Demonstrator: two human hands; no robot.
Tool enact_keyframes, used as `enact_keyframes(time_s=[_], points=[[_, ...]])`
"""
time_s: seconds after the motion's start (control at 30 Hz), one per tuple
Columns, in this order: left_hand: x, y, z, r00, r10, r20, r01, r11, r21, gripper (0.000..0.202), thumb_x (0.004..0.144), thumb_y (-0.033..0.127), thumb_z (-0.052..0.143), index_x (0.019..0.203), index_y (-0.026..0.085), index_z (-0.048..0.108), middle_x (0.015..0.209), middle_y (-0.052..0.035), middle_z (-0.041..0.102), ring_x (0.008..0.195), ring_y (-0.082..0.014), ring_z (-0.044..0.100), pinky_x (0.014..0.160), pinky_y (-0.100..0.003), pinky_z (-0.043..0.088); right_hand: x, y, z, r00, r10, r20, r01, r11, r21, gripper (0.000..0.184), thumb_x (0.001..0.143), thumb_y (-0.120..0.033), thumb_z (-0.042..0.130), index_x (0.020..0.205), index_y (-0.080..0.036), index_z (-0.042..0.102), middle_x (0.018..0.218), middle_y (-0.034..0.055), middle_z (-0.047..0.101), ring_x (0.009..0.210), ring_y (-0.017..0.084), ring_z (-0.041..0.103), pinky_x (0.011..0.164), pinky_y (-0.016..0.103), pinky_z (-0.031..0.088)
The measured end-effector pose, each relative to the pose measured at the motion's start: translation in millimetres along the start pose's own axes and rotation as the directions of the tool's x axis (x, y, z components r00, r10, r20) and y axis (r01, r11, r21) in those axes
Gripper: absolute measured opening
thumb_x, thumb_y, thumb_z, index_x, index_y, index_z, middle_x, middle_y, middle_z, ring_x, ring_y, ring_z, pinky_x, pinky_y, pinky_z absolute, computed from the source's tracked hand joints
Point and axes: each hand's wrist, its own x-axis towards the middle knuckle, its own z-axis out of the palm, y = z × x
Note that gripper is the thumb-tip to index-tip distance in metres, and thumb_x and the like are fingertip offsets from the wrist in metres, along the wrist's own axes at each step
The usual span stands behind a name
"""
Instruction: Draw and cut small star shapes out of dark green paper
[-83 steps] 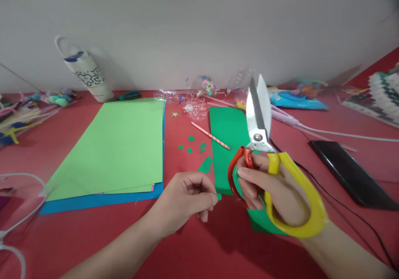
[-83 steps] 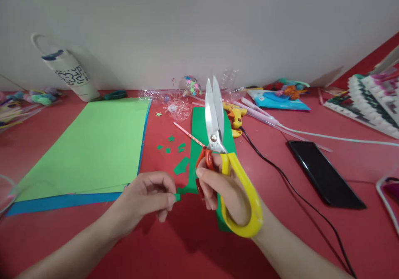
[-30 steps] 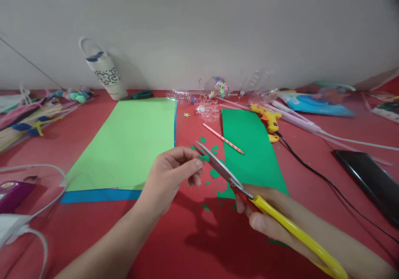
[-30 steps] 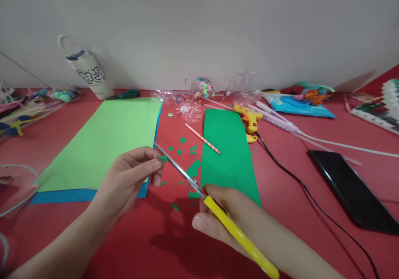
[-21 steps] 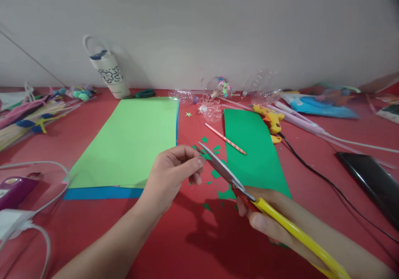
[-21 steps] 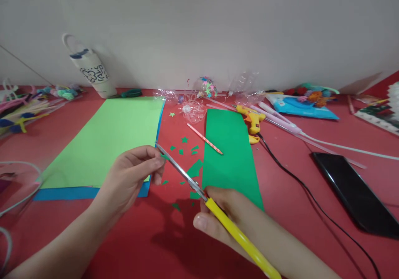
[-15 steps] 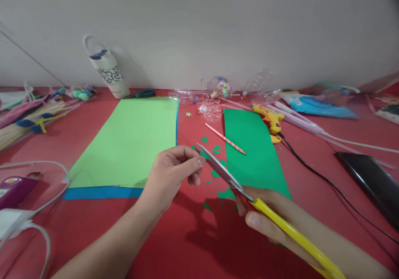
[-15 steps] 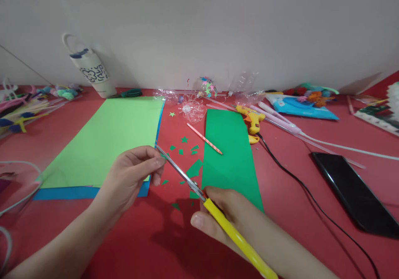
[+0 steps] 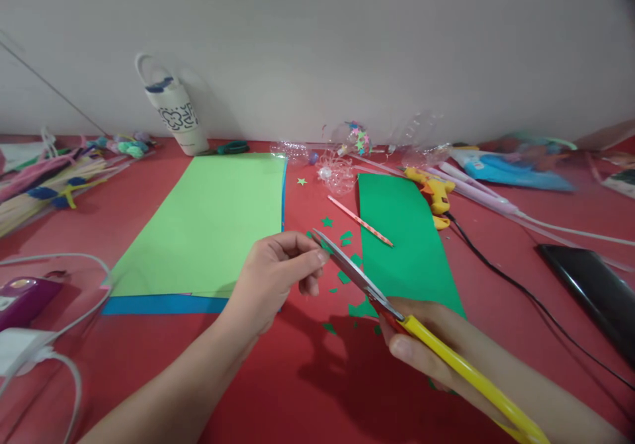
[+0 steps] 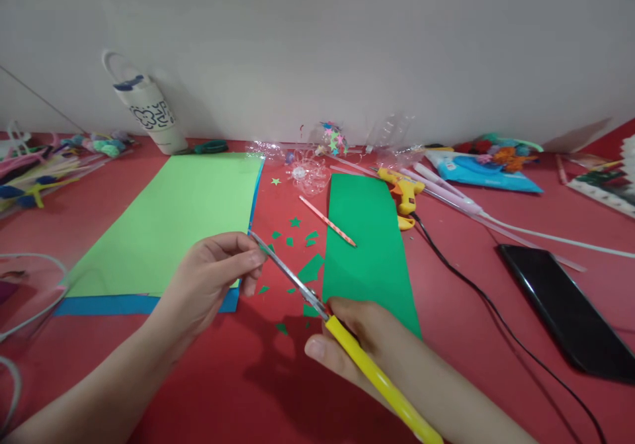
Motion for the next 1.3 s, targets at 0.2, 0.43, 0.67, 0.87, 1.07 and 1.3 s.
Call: enact_keyframes(time_s=[0.2, 0.43, 0.67, 0.87, 1.07, 1.3], points=[[1, -1, -0.8, 1.0, -0.01, -0.01, 0.01, 1.0, -0.016, 0.013, 0.067, 0.019, 0.07, 0.06, 0.015, 0.06, 0.048, 0.0043, 0.059, 0.038, -0.006, 0.053, 0.041, -0.016, 0.04, 3, 6, -1, 0.999, -0.024, 0.025, 0.024, 1.0, -0.015, 0.051, 0.078, -0.07, 0.049, 0.065, -0.023, 0.034, 0.057, -0.0081, 0.024, 0.044, 0.007, 0.022, 0.037, 0.022, 0.018], [0, -3, 1.5, 1.0, 0.003, 0.002, -0.003, 0.998, -0.063, 0.009, 0.071, 0.018, 0.069, 0.064, 0.014, 0.064, 0.049, 0.0029, 0.062, 0.042, -0.0059, 0.056, 0.043, -0.014, 0.041, 7, 9, 5, 0.998, -0.064, -0.002, 0.064, 0.998, 0.009, 0.052, 0.077, -0.072, 0.048, 0.065, -0.023, 0.036, 0.054, -0.009, 0.024, 0.04, 0.006, 0.02, 0.035, 0.022, 0.016], [-2, -3, 2.9, 0.999, 0.024, -0.024, -0.026, 0.996, -0.086, 0.011, 0.073, 0.015, 0.067, 0.062, 0.014, 0.063, 0.05, 0.0038, 0.061, 0.043, -0.0043, 0.056, 0.045, -0.012, 0.041, 7, 14, 8, 0.992, -0.111, -0.064, 0.111, 0.994, -0.004, 0.055, 0.076, -0.075, 0.047, 0.063, -0.023, 0.032, 0.055, -0.0067, 0.029, 0.046, 0.009, 0.029, 0.04, 0.023, 0.025], [-3, -3, 4.0, 0.999, 0.023, -0.032, -0.026, 0.995, -0.094, 0.013, 0.073, 0.016, 0.066, 0.061, 0.014, 0.063, 0.05, 0.0035, 0.061, 0.042, -0.0042, 0.055, 0.043, -0.012, 0.039, 0, -7, 15, 0.971, -0.143, -0.193, 0.137, 0.99, -0.044, 0.059, 0.074, -0.08, 0.042, 0.068, -0.021, 0.05, 0.057, -0.0039, 0.041, 0.048, 0.012, 0.037, 0.042, 0.024, 0.031], [-2, -4, 3.8, 0.999, 0.024, -0.027, -0.026, 0.996, -0.089, 0.013, 0.072, 0.017, 0.066, 0.06, 0.015, 0.062, 0.049, 0.0033, 0.06, 0.042, -0.004, 0.054, 0.043, -0.012, 0.038, 2, -8, 16, 0.974, -0.133, -0.182, 0.129, 0.991, -0.033, 0.061, 0.073, -0.081, 0.042, 0.07, -0.021, 0.051, 0.056, -0.0046, 0.04, 0.047, 0.011, 0.035, 0.041, 0.023, 0.03], [-4, -4, 4.4, 0.999, 0.019, -0.04, -0.022, 0.998, -0.066, 0.014, 0.071, 0.021, 0.068, 0.06, 0.015, 0.061, 0.048, 0.0031, 0.059, 0.042, -0.0052, 0.053, 0.044, -0.015, 0.037, 2, -5, 12, 0.999, -0.019, -0.047, 0.023, 0.997, 0.072, 0.056, 0.074, -0.076, 0.048, 0.064, -0.022, 0.038, 0.051, -0.0083, 0.029, 0.042, 0.008, 0.028, 0.038, 0.021, 0.024]])
